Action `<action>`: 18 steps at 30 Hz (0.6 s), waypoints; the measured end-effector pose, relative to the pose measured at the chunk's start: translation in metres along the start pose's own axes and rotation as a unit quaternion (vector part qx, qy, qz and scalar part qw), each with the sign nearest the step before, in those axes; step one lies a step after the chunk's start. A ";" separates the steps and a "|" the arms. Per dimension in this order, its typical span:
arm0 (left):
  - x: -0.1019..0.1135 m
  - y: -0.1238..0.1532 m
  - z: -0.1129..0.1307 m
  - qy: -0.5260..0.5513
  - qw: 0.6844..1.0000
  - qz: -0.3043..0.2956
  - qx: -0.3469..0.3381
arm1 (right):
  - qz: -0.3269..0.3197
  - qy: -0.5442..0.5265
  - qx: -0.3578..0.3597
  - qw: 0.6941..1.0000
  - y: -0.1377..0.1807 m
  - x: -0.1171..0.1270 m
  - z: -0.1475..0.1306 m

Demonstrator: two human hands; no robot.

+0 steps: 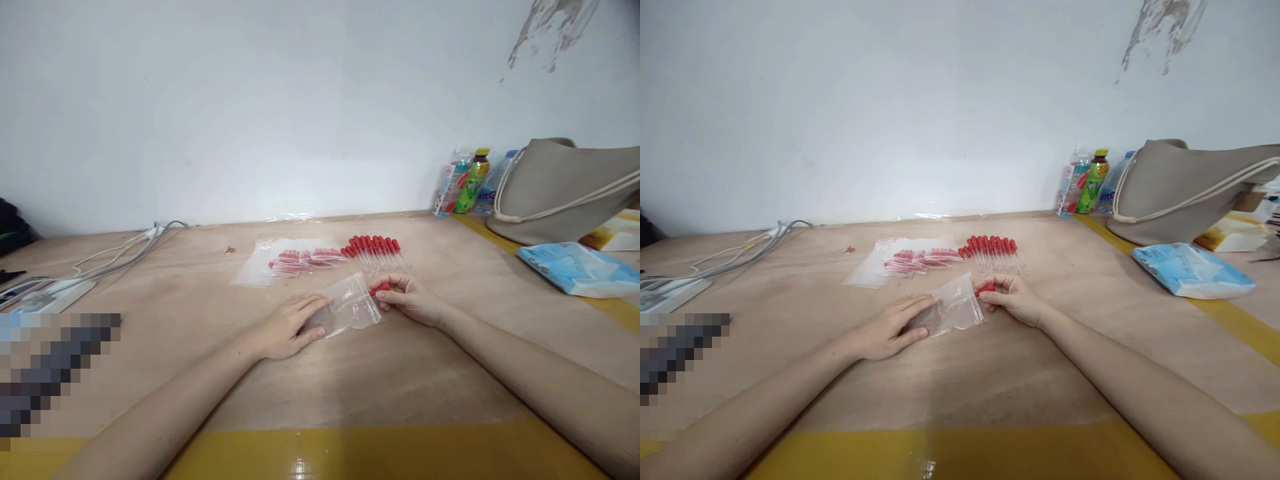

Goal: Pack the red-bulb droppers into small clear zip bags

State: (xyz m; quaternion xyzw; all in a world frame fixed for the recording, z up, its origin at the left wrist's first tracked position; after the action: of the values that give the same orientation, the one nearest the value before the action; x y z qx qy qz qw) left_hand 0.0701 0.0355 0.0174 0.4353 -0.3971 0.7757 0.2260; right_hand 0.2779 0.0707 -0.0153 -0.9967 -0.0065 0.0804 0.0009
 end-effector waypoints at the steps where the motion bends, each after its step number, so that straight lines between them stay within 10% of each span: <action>1: 0.000 0.000 0.000 0.001 1.000 0.002 -0.001 | -0.015 0.021 0.004 1.000 0.001 -0.001 0.000; 18: -0.004 0.002 -0.006 -0.008 1.000 -0.013 0.006 | -0.157 0.165 0.026 0.973 0.004 -0.021 0.003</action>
State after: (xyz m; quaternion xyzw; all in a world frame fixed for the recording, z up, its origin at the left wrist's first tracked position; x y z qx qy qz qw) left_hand 0.0677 0.0388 0.0115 0.4480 -0.3887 0.7713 0.2308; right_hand 0.2572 0.0661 -0.0145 -0.9824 -0.1610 -0.0861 0.0402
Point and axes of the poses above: each hand's wrist, its own y-axis away from the middle knuckle, its own x-axis out of the back of the hand, z = x × y, the point moved 7 cm from there along -y, towards the middle knuckle, and after that the axes turned 15 degrees about z, right-handed, at the moved point
